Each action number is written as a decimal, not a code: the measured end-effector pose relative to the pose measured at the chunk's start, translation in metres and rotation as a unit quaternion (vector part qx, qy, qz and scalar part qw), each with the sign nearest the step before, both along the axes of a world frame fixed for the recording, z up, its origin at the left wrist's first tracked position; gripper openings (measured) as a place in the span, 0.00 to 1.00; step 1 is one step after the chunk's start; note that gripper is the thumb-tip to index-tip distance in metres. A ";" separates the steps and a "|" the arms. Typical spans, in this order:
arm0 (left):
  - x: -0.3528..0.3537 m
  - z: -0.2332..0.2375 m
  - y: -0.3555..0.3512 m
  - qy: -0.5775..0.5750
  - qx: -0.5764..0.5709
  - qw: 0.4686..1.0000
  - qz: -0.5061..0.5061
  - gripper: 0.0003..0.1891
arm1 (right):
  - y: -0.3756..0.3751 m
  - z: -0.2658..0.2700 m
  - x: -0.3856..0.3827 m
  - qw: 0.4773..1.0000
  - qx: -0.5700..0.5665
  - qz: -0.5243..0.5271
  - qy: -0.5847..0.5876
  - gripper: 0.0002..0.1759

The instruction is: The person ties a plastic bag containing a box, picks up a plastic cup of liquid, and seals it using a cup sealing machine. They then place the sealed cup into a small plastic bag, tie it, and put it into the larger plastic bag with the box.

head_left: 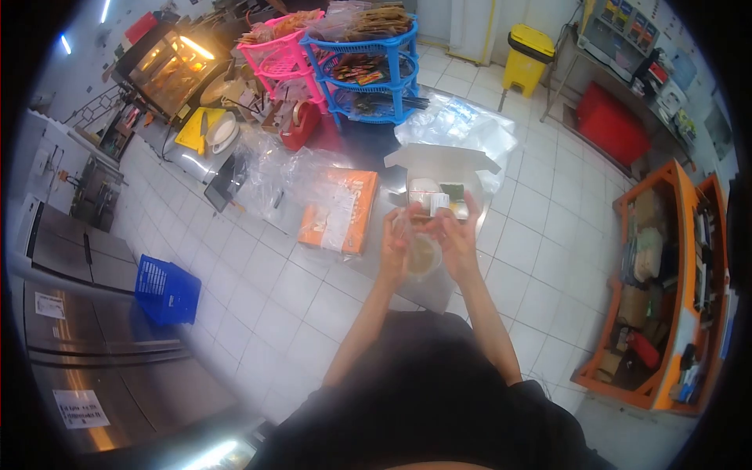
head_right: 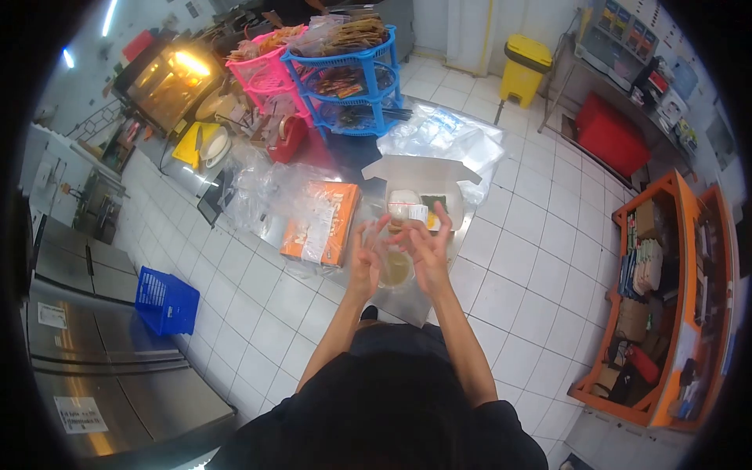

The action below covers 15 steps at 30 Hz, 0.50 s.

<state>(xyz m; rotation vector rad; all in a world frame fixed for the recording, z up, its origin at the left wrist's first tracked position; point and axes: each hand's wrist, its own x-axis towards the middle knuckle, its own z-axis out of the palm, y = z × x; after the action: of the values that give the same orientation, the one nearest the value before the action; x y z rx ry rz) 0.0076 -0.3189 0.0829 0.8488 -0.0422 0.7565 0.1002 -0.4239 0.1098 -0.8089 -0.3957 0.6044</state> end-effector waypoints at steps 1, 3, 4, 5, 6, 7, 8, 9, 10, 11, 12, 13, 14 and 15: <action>0.001 -0.006 0.000 0.037 0.010 0.999 -0.009 0.31 | 0.002 0.000 0.003 0.998 0.014 0.063 -0.002 0.34; 0.006 -0.018 -0.002 0.072 0.022 0.997 -0.013 0.33 | 0.005 -0.004 0.005 0.991 0.031 0.132 -0.007 0.32; 0.012 -0.018 -0.004 0.165 0.126 0.977 0.051 0.29 | 0.007 -0.007 0.001 0.988 0.013 0.151 -0.032 0.31; 0.014 -0.018 -0.007 0.257 0.225 0.933 0.113 0.26 | 0.008 -0.010 -0.001 0.984 -0.007 0.170 -0.056 0.30; 0.012 -0.018 -0.007 0.260 0.223 0.932 0.119 0.26 | 0.007 -0.013 0.002 0.983 -0.007 0.177 -0.054 0.30; 0.008 -0.008 -0.008 0.347 0.253 0.898 0.100 0.23 | 0.006 -0.005 0.004 0.970 -0.055 0.173 -0.160 0.32; 0.006 0.000 -0.008 0.429 0.281 0.854 0.079 0.21 | 0.006 -0.001 0.005 0.945 -0.100 0.166 -0.265 0.33; 0.008 -0.003 -0.009 0.432 0.281 0.853 0.082 0.21 | 0.007 -0.001 0.003 0.945 -0.098 0.169 -0.264 0.33; 0.012 -0.004 -0.012 0.394 0.330 0.841 0.170 0.20 | 0.007 -0.002 -0.002 0.962 -0.105 0.124 -0.217 0.33; 0.015 -0.006 -0.014 0.351 0.376 0.819 0.255 0.19 | 0.009 -0.002 -0.005 0.976 -0.112 0.077 -0.170 0.33; 0.014 -0.007 -0.014 0.352 0.375 0.818 0.256 0.19 | 0.012 -0.010 -0.006 0.976 -0.112 0.079 -0.170 0.33; 0.012 0.004 -0.017 0.385 0.325 0.832 0.231 0.19 | 0.017 -0.017 -0.008 0.972 -0.120 -0.021 -0.200 0.35; 0.011 0.012 -0.016 0.414 0.275 0.843 0.205 0.21 | 0.020 -0.023 -0.007 0.958 -0.125 -0.122 -0.229 0.37; 0.012 0.010 -0.012 0.414 0.276 0.843 0.207 0.21 | 0.020 -0.027 -0.001 0.958 -0.123 -0.122 -0.230 0.37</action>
<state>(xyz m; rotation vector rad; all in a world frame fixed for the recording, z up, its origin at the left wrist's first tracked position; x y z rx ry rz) 0.0194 -0.3311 0.0931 1.7253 0.7527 0.7248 0.0990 -0.4036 0.0824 -1.2230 -0.6411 0.2300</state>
